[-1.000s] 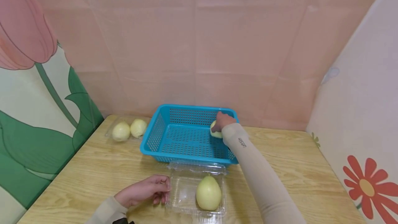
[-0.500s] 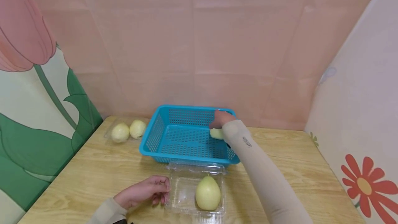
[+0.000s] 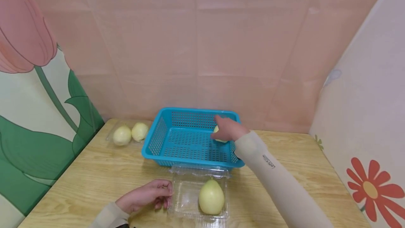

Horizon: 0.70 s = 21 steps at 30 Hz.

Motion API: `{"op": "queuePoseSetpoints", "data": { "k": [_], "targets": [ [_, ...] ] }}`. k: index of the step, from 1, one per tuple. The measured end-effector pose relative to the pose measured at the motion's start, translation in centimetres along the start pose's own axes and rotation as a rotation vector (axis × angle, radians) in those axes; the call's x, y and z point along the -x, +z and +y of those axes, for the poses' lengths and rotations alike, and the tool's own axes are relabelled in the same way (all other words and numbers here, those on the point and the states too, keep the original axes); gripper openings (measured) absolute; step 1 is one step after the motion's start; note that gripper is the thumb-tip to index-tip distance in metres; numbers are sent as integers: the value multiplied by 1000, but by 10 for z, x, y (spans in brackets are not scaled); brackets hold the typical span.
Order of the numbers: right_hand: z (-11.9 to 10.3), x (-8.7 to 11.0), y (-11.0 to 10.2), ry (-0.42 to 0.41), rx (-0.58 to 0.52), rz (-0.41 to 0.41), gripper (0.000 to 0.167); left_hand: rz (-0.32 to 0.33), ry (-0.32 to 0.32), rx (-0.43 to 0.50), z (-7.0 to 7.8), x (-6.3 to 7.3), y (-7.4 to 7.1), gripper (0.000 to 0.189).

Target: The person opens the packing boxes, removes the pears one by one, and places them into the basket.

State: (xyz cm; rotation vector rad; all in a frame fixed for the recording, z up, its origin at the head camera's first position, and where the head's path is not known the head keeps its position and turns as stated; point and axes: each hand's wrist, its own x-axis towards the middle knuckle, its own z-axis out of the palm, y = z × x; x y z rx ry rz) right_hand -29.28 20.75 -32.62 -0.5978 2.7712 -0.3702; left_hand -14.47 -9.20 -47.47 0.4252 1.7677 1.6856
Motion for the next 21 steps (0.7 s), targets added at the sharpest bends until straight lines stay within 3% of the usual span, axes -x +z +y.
{"op": "queuePoseSetpoints", "data": {
  "k": [9, 21],
  "targets": [
    [-7, 25, 5, -100, -35, 22, 57, -3, -1, 10, 1, 0, -1, 24],
    [-2, 55, 17, -197, -36, 133, 43, 32, -16, 18, -1, -3, 1, 14]
  ]
}}
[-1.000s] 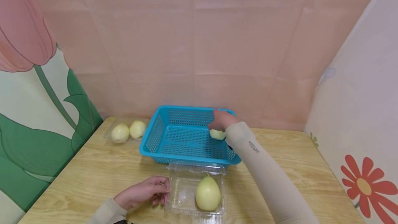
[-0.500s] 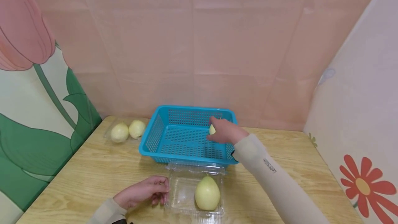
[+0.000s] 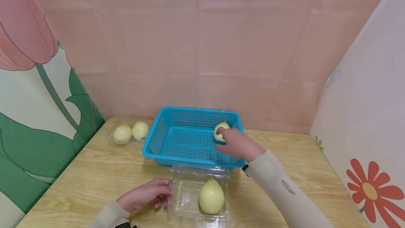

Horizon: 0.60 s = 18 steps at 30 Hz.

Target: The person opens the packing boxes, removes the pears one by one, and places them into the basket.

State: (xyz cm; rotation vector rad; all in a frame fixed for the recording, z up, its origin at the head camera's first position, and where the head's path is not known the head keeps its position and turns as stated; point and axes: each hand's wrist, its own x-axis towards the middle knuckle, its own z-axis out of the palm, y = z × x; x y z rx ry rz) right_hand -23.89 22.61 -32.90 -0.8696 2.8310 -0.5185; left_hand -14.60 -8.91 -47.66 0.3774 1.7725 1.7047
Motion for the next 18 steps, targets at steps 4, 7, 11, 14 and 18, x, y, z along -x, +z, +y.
{"op": "queuePoseSetpoints", "data": {
  "k": [4, 7, 11, 14, 18],
  "targets": [
    [1, 13, 2, -51, -25, 53, 34, 24, -15, 5, 0, -1, 3, 13],
    [4, 24, 4, -75, -32, 87, 27, 41, -20, 3, 1, -2, 4, 14],
    [7, 37, 6, -88, -21, 126, 22, 51, -18, 0, 2, -2, 5, 16],
    [8, 45, 7, -82, -10, 128, 17, 48, -19, 0, 3, -2, 4, 16],
    [11, 55, 11, -41, -6, 69, 9, 46, -23, 3, 3, -2, 4, 15]
  ]
}}
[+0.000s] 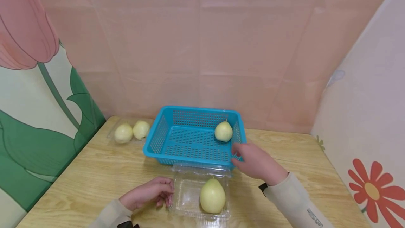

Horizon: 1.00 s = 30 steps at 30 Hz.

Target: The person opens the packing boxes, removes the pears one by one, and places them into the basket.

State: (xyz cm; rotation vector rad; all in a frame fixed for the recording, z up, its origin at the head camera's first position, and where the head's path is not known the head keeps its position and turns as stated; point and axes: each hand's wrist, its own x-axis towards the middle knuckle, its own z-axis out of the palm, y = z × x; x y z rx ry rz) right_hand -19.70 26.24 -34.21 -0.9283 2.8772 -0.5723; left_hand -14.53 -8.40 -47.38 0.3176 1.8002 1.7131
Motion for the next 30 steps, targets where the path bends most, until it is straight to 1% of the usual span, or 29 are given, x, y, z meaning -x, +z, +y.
{"op": "queuePoseSetpoints", "data": {
  "k": [3, 5, 7, 10, 13, 15, 18, 21, 26, 30],
  "targets": [
    [2, 6, 4, 25, -2, -50, 6, 4, 2, 0, 0, 0, 0, 15],
    [5, 10, 7, 17, 7, -63, 8, 5, 4, -4, 0, 0, 0, 15],
    [5, 13, 10, 4, 19, -54, 9, 5, 8, -7, 0, 0, 1, 15],
    [3, 17, 12, -25, 53, -14, 12, 3, 14, -11, 0, 0, 1, 15],
    [-1, 21, 12, -38, 79, 15, 13, 6, 17, -10, -1, 0, 1, 15],
    [-3, 23, 12, -35, 85, 11, 14, 10, 16, -11, -2, 0, 1, 15],
    [-5, 26, 12, -27, 69, -34, 14, 18, 19, -13, -2, -1, 0, 15],
    [-7, 30, 16, -19, 25, -97, 17, 25, 19, -14, -2, -1, 0, 16],
    [-11, 37, 24, 3, -89, -196, 37, 20, 19, -8, -2, -1, 0, 17],
    [-14, 42, 27, 11, -262, -297, 37, 17, 21, -3, -2, 0, 2, 18]
  ]
}}
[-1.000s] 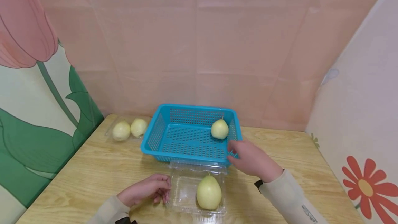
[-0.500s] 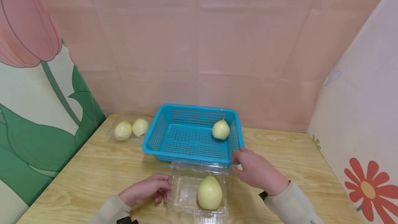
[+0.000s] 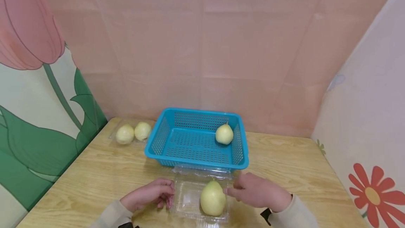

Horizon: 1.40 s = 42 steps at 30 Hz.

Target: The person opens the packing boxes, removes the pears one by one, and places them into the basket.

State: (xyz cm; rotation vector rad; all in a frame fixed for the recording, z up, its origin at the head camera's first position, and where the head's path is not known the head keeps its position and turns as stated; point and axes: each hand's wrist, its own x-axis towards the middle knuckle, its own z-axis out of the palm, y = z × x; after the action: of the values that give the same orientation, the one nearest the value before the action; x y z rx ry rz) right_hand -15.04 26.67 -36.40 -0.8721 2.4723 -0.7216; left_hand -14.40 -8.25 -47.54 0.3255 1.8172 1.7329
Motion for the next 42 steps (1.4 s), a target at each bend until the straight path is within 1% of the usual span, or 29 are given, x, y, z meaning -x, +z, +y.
{"op": "queuePoseSetpoints", "data": {
  "k": [3, 8, 11, 13, 14, 17, 21, 25, 27, 30, 34, 36, 42],
  "targets": [
    [-3, 0, 2, 5, -85, -54, 32, 0, -5, -1, 0, 0, 0, 18],
    [-8, -2, 9, -29, -113, -84, 27, 3, -11, -6, -1, 0, -1, 16],
    [-12, -6, 14, -83, -63, -58, 21, 1, -15, -4, -2, 0, -1, 16],
    [-15, -9, 18, -110, -8, -17, 19, -1, -16, -1, -2, -1, -1, 16],
    [-17, -10, 19, -123, 21, 3, 20, -1, -15, 1, -3, -1, -1, 16],
    [-20, -14, 24, -108, 87, 44, 29, -1, -16, 1, -3, -1, -2, 16],
    [-21, -19, 32, -74, 153, 79, 36, -1, -16, -4, -4, -1, -2, 16],
    [-22, -22, 38, -81, 240, 125, 42, -8, -18, -8, -4, -1, -2, 17],
    [-23, -24, 41, -74, 279, 135, 47, -14, -22, -7, -4, -1, -2, 16],
    [-25, -27, 44, -46, 297, 129, 56, -20, -23, -7, -5, -1, -3, 16],
    [-27, -33, 48, -10, 290, 122, 63, -22, -21, -3, -6, -2, -4, 16],
    [-28, -36, 49, -5, 301, 128, 65, -24, -19, -2, -6, -2, -4, 17],
    [-29, -40, 53, -33, 354, 159, 67, -34, -13, -6, -5, -3, -4, 16]
  ]
}}
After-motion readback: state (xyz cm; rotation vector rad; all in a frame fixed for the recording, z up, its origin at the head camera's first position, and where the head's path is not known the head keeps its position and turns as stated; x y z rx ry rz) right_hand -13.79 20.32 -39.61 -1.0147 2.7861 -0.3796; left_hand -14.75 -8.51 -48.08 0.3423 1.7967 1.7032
